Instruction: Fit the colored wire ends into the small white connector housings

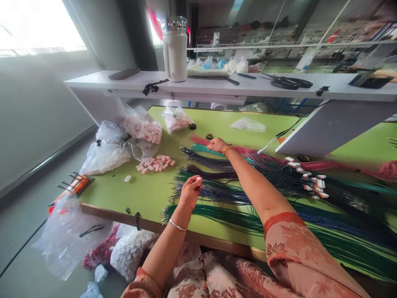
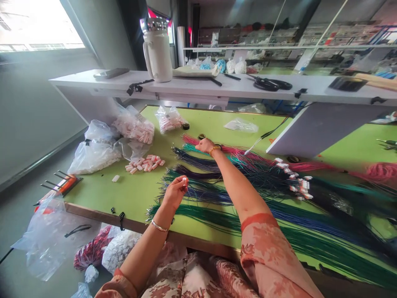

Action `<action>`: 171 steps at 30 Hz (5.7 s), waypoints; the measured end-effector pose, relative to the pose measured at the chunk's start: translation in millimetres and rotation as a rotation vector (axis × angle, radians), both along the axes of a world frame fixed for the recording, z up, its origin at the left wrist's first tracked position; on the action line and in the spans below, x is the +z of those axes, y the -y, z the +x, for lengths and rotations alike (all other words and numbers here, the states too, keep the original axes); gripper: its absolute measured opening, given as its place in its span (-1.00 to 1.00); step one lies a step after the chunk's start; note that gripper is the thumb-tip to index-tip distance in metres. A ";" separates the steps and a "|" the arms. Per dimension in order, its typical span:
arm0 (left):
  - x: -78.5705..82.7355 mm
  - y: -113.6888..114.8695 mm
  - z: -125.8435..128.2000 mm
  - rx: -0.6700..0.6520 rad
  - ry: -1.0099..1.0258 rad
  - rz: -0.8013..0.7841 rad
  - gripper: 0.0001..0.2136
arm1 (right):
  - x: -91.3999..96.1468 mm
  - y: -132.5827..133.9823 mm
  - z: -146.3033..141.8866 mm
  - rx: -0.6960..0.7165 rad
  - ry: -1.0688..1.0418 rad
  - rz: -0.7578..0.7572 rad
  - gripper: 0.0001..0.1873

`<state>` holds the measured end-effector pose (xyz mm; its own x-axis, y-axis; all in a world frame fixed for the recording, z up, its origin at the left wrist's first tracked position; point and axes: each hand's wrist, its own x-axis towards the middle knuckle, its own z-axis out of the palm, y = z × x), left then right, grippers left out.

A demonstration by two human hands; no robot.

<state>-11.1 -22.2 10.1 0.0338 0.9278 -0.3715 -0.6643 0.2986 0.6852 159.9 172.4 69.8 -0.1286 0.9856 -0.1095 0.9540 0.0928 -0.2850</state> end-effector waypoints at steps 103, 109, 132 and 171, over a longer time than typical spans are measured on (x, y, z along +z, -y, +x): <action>8.3 -18.2 8.9 0.046 -0.048 0.091 -0.66 | -29.7 20.3 20.9 -0.075 -0.088 0.222 -0.77; 0.3 -19.9 6.4 0.043 -0.055 0.064 -0.64 | -53.1 -4.8 21.3 -0.071 0.019 0.171 -0.83; 2.5 -15.4 9.2 0.033 -0.036 0.020 -0.59 | -46.1 -18.4 1.9 0.194 -0.328 0.183 -0.81; 6.2 -14.0 24.5 -0.044 0.018 0.109 -0.74 | -40.7 164.2 2.5 0.221 -0.763 0.345 -0.87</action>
